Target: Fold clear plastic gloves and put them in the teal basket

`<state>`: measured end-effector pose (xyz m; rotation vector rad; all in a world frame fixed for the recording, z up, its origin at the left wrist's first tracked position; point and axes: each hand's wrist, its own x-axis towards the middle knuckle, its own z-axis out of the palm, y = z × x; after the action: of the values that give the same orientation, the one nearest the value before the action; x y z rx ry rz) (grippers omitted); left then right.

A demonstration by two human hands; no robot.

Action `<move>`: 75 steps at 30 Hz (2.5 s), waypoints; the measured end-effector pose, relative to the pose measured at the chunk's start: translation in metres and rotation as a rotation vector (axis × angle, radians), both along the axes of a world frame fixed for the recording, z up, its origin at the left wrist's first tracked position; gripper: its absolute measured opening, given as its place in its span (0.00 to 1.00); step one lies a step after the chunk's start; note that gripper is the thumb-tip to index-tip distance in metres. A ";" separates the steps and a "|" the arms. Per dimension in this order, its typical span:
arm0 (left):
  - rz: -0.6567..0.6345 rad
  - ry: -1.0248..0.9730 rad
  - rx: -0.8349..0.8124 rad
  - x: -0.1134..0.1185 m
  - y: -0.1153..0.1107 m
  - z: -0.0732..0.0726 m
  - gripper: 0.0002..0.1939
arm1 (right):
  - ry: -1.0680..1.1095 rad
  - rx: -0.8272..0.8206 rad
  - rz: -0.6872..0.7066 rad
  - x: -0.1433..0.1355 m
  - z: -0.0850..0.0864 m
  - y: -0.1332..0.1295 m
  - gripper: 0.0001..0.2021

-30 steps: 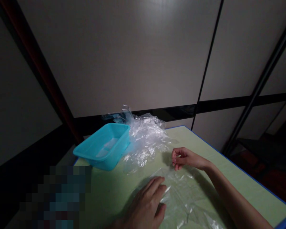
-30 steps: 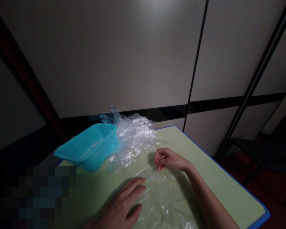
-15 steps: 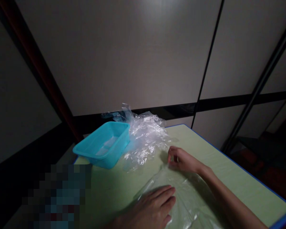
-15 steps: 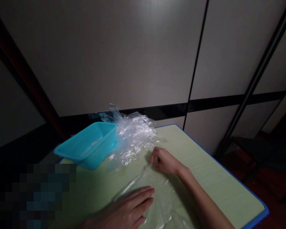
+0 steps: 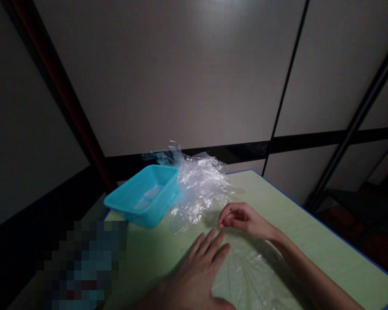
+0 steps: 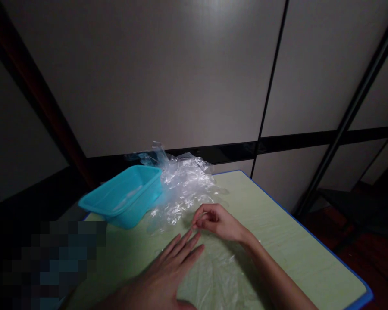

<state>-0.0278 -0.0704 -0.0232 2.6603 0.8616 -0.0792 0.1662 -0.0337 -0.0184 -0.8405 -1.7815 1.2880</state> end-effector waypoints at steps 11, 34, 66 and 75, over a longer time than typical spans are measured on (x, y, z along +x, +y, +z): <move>-0.032 -0.020 0.038 -0.003 -0.002 -0.002 0.48 | -0.855 0.492 0.038 0.015 -0.030 -0.005 0.28; 0.121 0.049 0.039 -0.023 -0.011 0.018 0.43 | -0.898 0.548 -0.174 0.018 -0.027 0.002 0.26; 0.190 -0.035 0.201 -0.017 -0.005 -0.030 0.37 | -1.004 0.444 -0.222 0.041 -0.041 0.009 0.26; 0.193 -0.068 0.240 -0.017 -0.003 -0.033 0.36 | -0.888 0.513 0.012 0.009 -0.026 -0.006 0.26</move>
<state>-0.0444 -0.0739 -0.0566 2.7608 1.1651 0.1715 0.1748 -0.0400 -0.0440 -1.1824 -2.6311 0.3835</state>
